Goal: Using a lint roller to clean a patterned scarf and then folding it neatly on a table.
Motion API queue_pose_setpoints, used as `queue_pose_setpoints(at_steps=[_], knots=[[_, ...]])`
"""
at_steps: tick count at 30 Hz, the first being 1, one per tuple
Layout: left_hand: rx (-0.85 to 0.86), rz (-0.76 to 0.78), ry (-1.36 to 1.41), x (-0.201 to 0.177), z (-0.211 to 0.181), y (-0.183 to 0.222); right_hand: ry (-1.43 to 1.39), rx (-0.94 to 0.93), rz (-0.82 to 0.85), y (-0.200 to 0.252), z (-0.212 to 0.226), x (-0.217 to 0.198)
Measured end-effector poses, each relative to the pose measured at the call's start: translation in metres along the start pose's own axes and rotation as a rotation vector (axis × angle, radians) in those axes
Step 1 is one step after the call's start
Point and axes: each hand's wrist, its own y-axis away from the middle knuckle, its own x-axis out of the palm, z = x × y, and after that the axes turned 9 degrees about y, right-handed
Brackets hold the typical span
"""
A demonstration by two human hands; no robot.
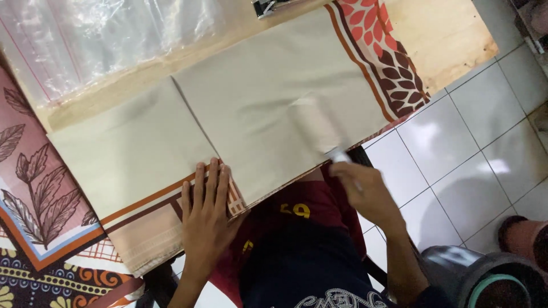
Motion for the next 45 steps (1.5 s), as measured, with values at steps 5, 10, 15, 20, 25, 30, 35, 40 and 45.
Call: queue_pose_setpoints(at_steps=[5, 10, 15, 20, 25, 30, 35, 40, 45], knots=[[0.000, 0.001, 0.021, -0.002, 0.001, 0.001, -0.098, 0.036, -0.074, -0.012, -0.055, -0.005], [-0.001, 0.006, 0.017, -0.004, 0.000, 0.001, -0.010, 0.262, -0.348, -0.014, -0.093, -0.051], [0.004, -0.005, -0.010, -0.002, 0.000, 0.001, 0.043, 0.210, -0.382, 0.007, -0.081, -0.047], [-0.011, -0.010, 0.036, -0.001, 0.001, 0.000, -0.049, 0.262, -0.088, 0.006, -0.065, -0.031], [-0.013, -0.007, 0.044, 0.000, 0.001, 0.001, -0.026, 0.240, -0.329, 0.001, -0.098, -0.045], [-0.016, 0.011, 0.114, -0.006, 0.001, -0.001, -0.154, 0.242, -0.441, -0.001, -0.043, -0.020], [0.004, 0.075, 0.473, -0.040, 0.014, -0.006, -0.106, 0.414, -0.062, -0.017, 0.047, 0.022], [0.039, -0.119, 0.275, -0.060, 0.038, -0.051, -0.026, -0.386, -0.201, -0.031, 0.075, 0.072], [0.028, -0.076, 0.184, -0.016, 0.070, -0.074, 0.071, -0.329, -0.274, -0.051, 0.049, 0.088]])
